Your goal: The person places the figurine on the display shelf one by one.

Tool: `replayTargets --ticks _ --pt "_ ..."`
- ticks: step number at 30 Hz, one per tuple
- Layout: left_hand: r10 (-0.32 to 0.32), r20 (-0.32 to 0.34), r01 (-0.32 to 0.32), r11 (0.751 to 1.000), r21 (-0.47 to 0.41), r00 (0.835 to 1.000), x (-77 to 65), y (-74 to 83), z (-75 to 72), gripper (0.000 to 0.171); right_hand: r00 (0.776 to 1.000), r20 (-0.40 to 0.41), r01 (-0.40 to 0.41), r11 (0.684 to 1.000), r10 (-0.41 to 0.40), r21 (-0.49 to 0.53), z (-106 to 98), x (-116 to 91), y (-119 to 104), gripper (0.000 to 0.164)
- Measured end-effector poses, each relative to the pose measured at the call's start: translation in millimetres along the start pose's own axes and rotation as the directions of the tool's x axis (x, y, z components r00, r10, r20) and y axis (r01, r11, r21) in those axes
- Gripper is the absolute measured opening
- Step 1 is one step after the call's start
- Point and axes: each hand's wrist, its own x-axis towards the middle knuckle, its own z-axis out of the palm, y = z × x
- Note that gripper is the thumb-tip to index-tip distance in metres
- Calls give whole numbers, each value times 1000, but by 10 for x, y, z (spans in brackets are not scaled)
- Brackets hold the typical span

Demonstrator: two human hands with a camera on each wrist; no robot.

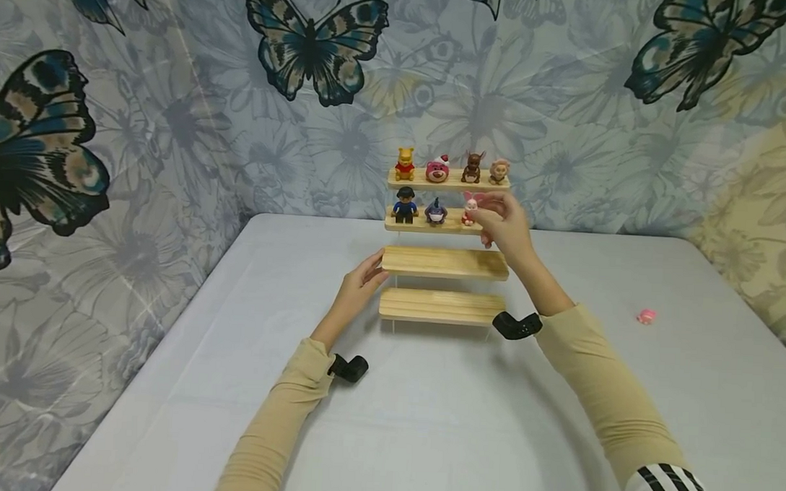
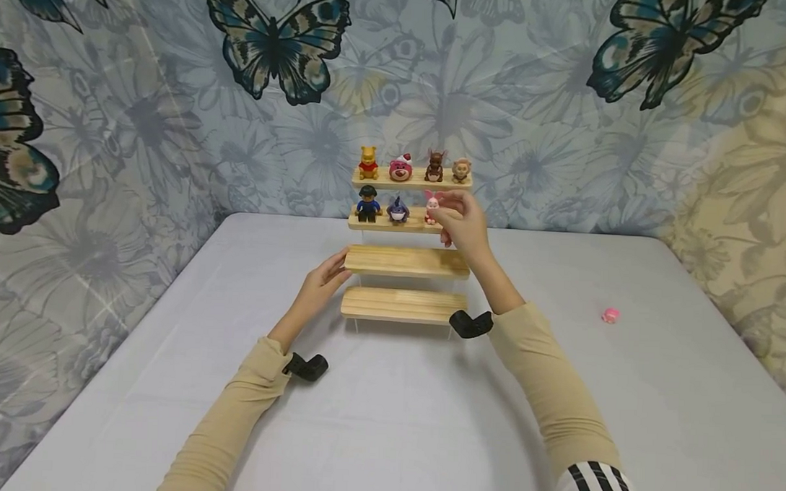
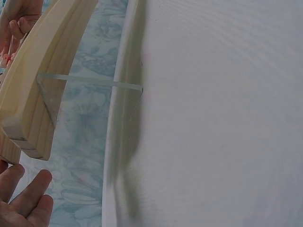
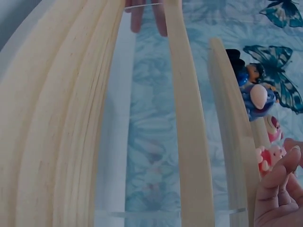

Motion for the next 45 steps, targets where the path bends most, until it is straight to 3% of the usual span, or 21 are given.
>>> replayTargets --ticks 5,14,16,18,21,23,24,25,29,33,41,45 --pt "13 5 -13 1000 -16 1000 -5 52 -5 48 1000 -4 13 999 -13 -42 -114 -59 -19 37" --pt "-11 -11 11 1000 1 1000 68 -291 39 52 996 -44 73 997 -74 -32 -450 -205 -19 30" --pt "4 -23 -4 1000 3 1000 65 -294 34 51 996 -42 80 995 -83 -57 -525 -222 -12 30" --pt "18 -28 -18 1000 -9 999 53 -252 25 50 993 -13 115 993 -115 6 -703 -161 166 34" --pt "27 -29 -28 999 -26 999 19 -119 4 48 990 -17 140 989 -141 -47 -850 -221 158 34" --pt "24 -26 -25 999 -39 999 4 -39 -4 47 989 -36 142 989 -143 -29 -956 -280 128 32" --pt "19 -23 -20 999 -41 1000 -2 -10 -5 47 989 -61 130 990 -133 -58 -966 -359 22 30" --pt "18 -19 -19 999 -38 1000 -4 -3 -5 47 989 -88 108 990 -116 -88 -982 -437 -79 28" --pt "13 0 -13 999 -31 1000 40 -147 17 48 986 -146 74 997 -76 -21 -1274 -610 -119 20" --pt "4 -1 -4 1000 -3 1000 65 -263 24 50 977 -204 59 998 -62 -22 -1675 -713 39 21" --pt "33 2 -33 999 -12 999 2 34 6 46 940 -337 93 991 -57 91 -2697 -624 896 31" --pt "21 6 -21 1000 -7 1000 -9 65 22 47 932 -361 49 998 -30 42 -2935 -664 1092 35"
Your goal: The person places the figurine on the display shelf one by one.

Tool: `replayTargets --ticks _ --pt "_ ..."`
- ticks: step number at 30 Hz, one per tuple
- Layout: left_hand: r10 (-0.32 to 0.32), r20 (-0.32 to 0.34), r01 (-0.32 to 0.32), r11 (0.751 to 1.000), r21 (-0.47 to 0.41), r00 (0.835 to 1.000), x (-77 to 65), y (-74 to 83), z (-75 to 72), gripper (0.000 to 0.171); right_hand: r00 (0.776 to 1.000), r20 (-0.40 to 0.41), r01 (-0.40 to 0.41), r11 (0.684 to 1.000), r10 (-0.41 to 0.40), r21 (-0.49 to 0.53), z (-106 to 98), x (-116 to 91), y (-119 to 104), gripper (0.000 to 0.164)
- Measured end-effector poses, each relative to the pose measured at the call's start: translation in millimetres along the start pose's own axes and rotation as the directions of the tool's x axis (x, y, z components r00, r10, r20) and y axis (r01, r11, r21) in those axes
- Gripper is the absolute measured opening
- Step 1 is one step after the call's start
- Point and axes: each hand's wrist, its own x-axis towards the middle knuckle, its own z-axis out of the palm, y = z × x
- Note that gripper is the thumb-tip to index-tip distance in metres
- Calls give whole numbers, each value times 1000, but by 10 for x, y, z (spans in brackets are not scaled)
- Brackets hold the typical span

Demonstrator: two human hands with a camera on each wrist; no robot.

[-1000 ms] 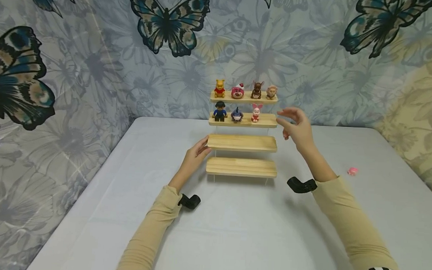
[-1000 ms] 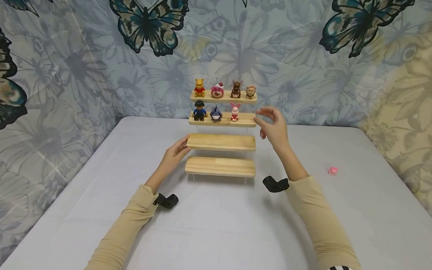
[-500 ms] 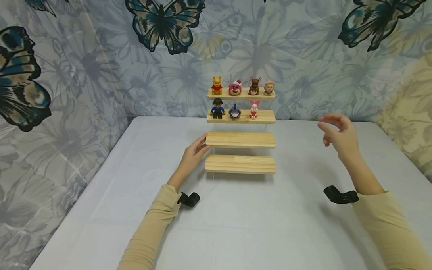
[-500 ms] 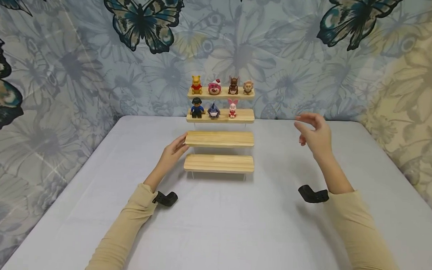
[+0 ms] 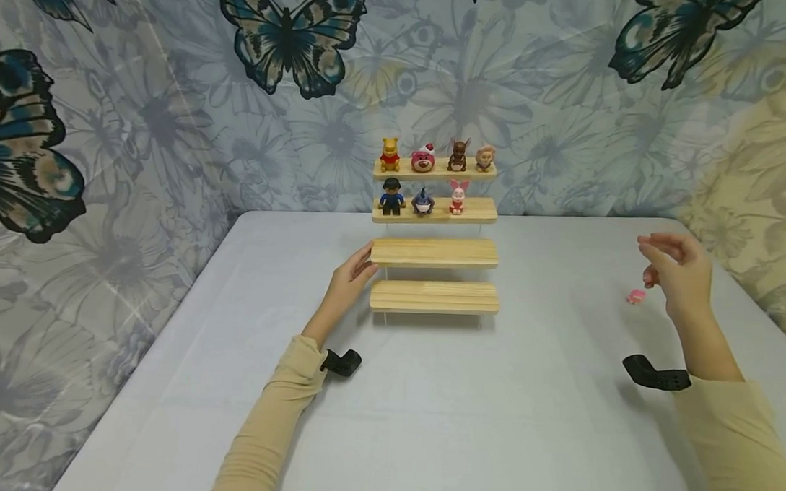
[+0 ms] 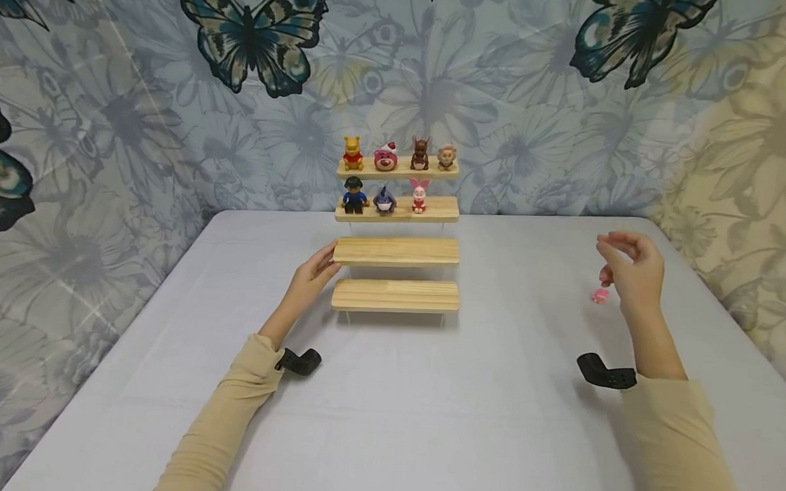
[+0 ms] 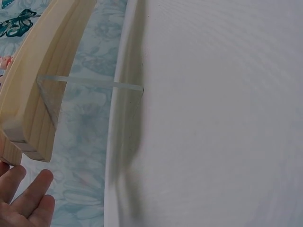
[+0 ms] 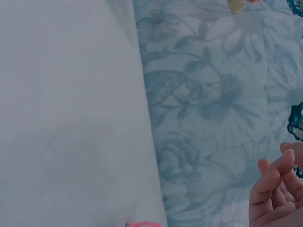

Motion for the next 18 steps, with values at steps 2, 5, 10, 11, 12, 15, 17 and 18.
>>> replayTargets --ticks 2,5,10,11,12,15,17,18 --pt "-4 -6 4 1000 -13 1000 5 -47 1 47 999 2 -34 999 34 -18 -36 -23 7 35" --pt "-15 -10 15 1000 -19 1000 33 -183 6 49 997 3 -72 997 72 -12 -40 -90 -14 35" --pt "-17 -22 16 1000 -14 1000 76 -347 13 50 992 2 -123 991 124 57 6 -191 -16 36" --pt "-10 -24 9 1000 -16 1000 78 -359 14 50 991 2 -133 990 133 54 11 -207 -14 36" --pt "-5 -26 4 1000 -18 1000 78 -365 15 50 990 2 -143 988 143 50 14 -221 -12 36" --pt "2 -22 -2 1000 -28 1000 61 -278 8 49 987 -2 -163 986 163 40 28 -263 -31 36" --pt "-2 -16 1 1000 -28 1000 38 -184 -3 48 984 4 -177 984 177 34 36 -288 -48 37" --pt "-7 -13 7 1000 -29 1000 27 -136 -10 48 983 7 -185 982 185 33 42 -302 -60 37"
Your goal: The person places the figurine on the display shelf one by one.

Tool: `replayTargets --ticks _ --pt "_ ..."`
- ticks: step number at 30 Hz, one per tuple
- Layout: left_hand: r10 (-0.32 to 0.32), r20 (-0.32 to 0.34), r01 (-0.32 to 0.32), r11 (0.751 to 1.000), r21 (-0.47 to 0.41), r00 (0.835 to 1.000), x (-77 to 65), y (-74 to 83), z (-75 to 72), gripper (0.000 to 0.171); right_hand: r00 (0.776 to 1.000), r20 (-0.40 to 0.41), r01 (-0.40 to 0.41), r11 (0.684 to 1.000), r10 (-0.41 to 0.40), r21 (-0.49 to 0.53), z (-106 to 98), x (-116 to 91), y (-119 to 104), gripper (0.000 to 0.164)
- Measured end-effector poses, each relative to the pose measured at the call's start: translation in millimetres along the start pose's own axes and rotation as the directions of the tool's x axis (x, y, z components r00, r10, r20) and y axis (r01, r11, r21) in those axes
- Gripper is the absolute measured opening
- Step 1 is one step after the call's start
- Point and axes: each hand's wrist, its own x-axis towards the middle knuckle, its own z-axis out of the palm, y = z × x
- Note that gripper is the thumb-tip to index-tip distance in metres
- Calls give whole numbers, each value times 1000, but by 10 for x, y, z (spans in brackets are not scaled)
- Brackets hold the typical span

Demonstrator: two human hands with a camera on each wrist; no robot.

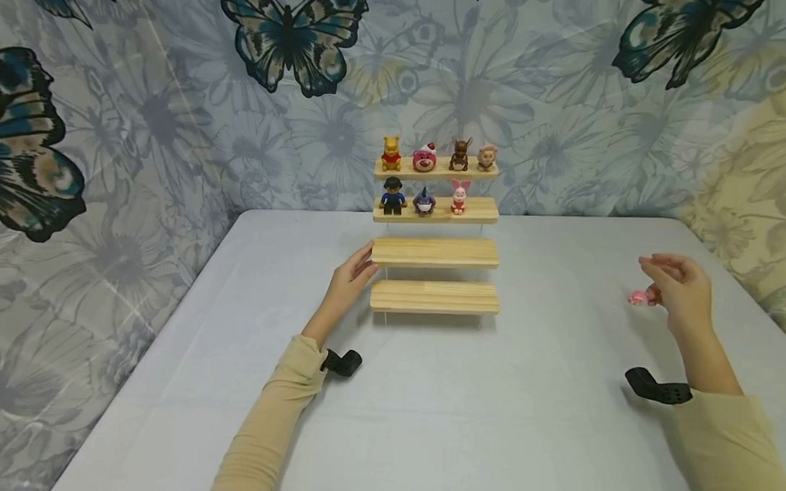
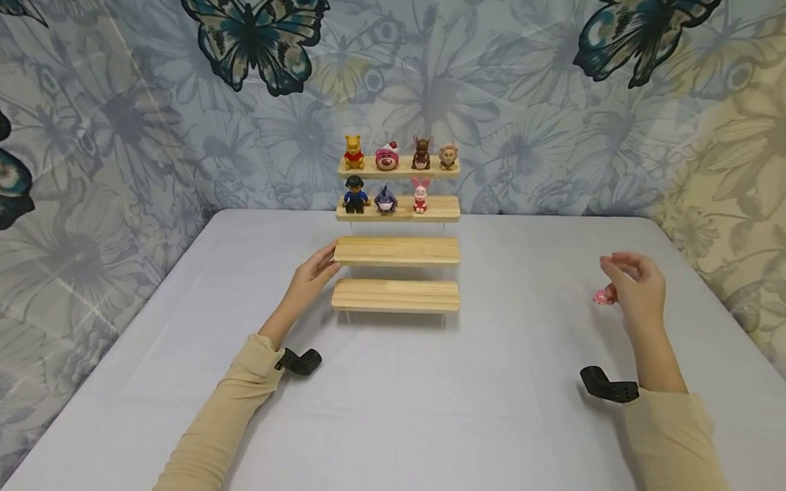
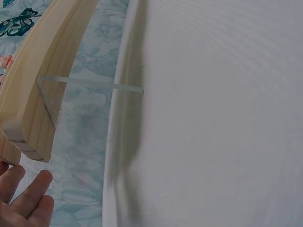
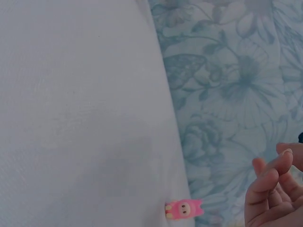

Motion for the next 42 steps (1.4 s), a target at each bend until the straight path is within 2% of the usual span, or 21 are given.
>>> replayTargets --ticks 2,8,13,17,22,36,42 --pt "-7 9 8 1000 -8 1000 -18 95 -9 47 1000 -3 -7 1000 7 -18 5 -33 -12 36" --pt "-1 8 1 1000 -14 1000 -6 94 -6 47 998 -15 -60 994 59 -92 97 -235 -184 22" --pt "6 9 -6 1000 -11 1000 0 100 -5 47 992 14 -128 991 129 -31 211 -448 -416 9" --pt "-4 9 4 1000 -14 1000 -3 115 -21 47 984 32 -178 984 177 17 256 -549 -508 11" --pt "-6 9 6 1000 -14 1000 -7 106 -35 48 978 35 -207 978 206 15 244 -554 -454 19" --pt "0 10 0 1000 -12 1000 -4 84 -38 47 948 15 -315 945 318 -88 142 -442 -341 15" --pt "-4 16 5 1000 -13 1000 3 83 -20 46 921 -3 -384 905 390 -185 94 -428 -300 19"
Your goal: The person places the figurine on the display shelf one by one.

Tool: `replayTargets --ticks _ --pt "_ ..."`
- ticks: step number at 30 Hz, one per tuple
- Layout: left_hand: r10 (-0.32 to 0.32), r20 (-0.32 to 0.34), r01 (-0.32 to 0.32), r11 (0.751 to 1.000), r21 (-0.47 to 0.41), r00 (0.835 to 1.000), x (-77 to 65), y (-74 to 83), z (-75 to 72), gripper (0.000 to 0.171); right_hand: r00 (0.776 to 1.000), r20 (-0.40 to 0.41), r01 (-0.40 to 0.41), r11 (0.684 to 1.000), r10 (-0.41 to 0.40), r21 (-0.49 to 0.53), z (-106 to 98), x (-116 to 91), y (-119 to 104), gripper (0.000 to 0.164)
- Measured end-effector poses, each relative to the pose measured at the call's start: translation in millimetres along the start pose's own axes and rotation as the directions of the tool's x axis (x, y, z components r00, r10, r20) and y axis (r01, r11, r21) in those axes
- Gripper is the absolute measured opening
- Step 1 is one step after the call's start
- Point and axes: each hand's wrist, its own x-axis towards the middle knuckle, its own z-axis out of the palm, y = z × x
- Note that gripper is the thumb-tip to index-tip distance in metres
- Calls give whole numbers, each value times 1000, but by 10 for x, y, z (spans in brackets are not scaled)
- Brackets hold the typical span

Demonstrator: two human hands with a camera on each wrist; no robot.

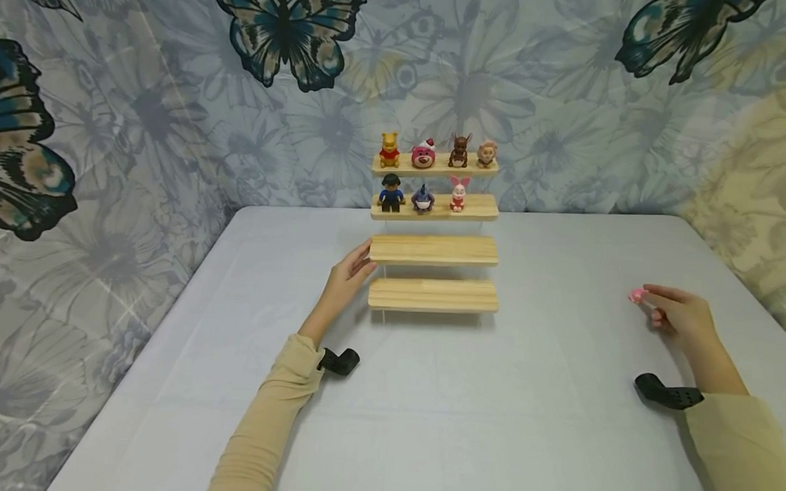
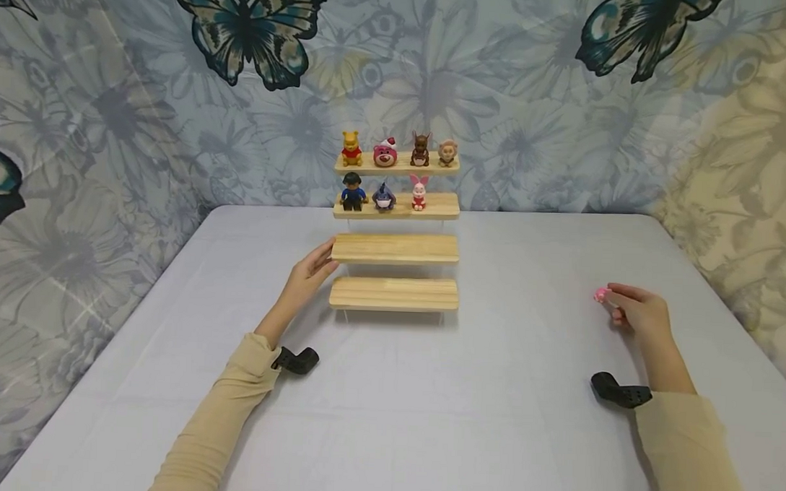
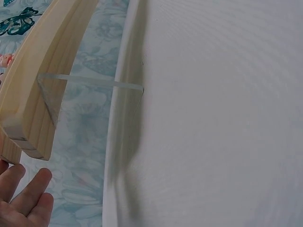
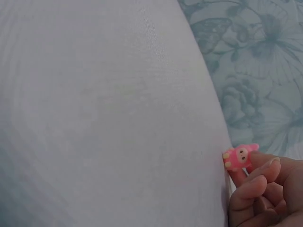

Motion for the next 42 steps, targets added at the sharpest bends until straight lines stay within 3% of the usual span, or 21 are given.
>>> replayTargets --ticks 8,15,25,29,36,42 --pt "-22 4 22 1000 19 1000 -15 3 12 47 999 47 -13 1000 13 -1 -34 10 32 21" --pt "-12 6 12 1000 8 1000 -10 10 6 47 999 32 -5 1000 6 -25 -28 17 28 21" --pt "4 4 -4 1000 16 1000 -8 1 2 47 1000 9 -4 1000 4 19 -27 15 31 21" --pt "9 2 -9 1000 14 1000 -7 13 9 47 1000 21 11 999 -12 48 -8 -13 4 21" --pt "10 -9 -10 1000 16 1000 -8 11 12 46 996 26 89 993 -87 -77 78 -56 -97 16" --pt "2 -4 -2 1000 8 1000 -8 15 8 46 990 71 124 992 -123 2 147 -67 -161 13"
